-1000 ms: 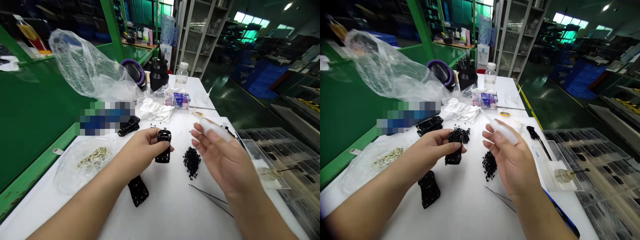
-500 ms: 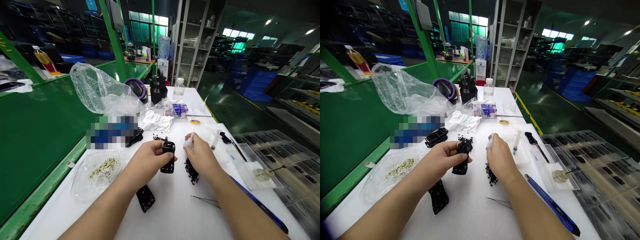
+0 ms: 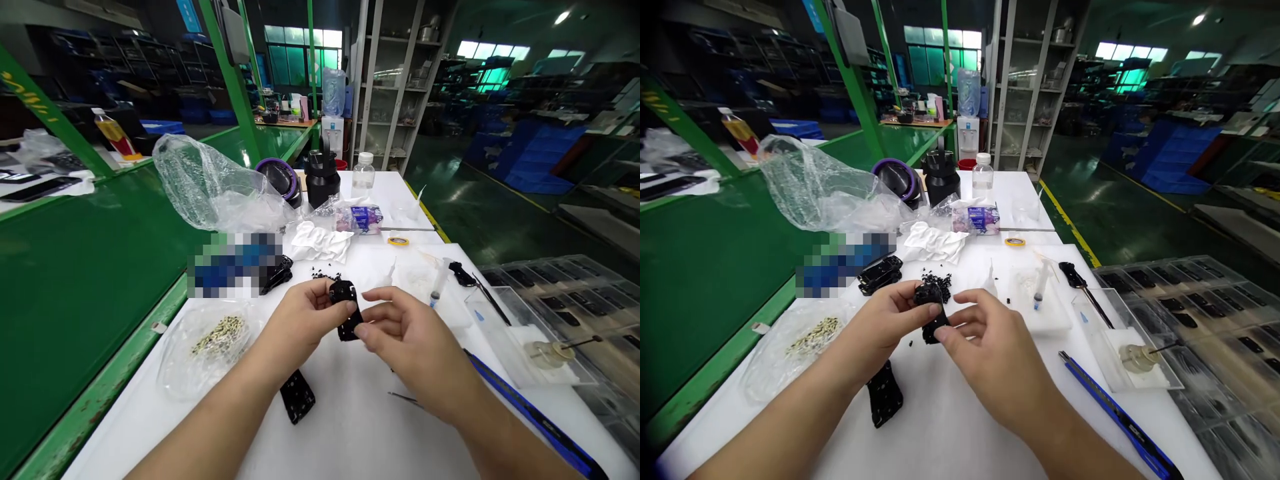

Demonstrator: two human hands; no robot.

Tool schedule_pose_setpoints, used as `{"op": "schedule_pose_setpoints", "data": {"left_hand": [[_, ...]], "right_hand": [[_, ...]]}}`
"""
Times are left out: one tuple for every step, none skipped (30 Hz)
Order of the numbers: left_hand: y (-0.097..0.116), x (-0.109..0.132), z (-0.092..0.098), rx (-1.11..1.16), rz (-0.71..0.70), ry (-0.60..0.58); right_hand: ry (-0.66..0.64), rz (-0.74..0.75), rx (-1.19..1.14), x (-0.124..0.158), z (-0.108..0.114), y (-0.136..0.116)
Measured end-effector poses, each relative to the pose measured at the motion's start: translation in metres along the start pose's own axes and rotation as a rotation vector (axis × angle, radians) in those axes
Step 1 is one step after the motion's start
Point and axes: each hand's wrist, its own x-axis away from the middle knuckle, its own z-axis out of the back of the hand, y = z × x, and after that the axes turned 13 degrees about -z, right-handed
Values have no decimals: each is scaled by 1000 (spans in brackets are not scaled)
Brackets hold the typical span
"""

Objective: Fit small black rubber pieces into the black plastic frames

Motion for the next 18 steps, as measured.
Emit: {"op": "schedule_pose_setpoints", "data": {"left_hand": [[1,1,-1,-7,-11,-4],[2,2,-2,-17,-26,-28],[4,4,0,-36,-48,-70],[7,5,2,-78,-78,-111],[9,5,7,-160,-118,-127],[11,5,12,-292,-160,-117],[11,5,18,-474,-201,-63],[11,3,23,-689,-230,6],[9,1,28,-892,-244,43],[5,-1,32,-1060,-246,40],[1,-4,35,-1180,-241,-1],[-3,-6,36,-1257,-236,-56],[-7,-8,36,-1304,-235,-99],[-11,-9,35,-1339,-239,-118],[-14,-10,35,-1374,-244,-115],[-17,-10,34,-1407,-247,-102],[-19,-10,34,-1429,-243,-90],[-20,-10,34,-1443,-234,-84]], "right_hand": [[-32,2,-43,-2,-3,2],[-48,11,-77,-3,-6,3],[-47,29,-105,-5,-7,4],[-29,53,-127,-6,-6,4],[2,77,-148,-6,-4,4],[37,103,-171,-7,-1,3],[73,132,-196,-7,2,3],[106,163,-220,-7,6,2],[134,191,-240,-7,9,1],[147,212,-252,-7,12,1],[149,225,-255,-7,14,1],[146,231,-251,-7,14,1],[140,228,-241,-7,14,2],[133,224,-229,-7,14,2],[128,220,-217,-7,13,2],[126,219,-206,-6,12,2],[127,219,-194,-5,11,2],[129,221,-185,-4,11,2]]}}
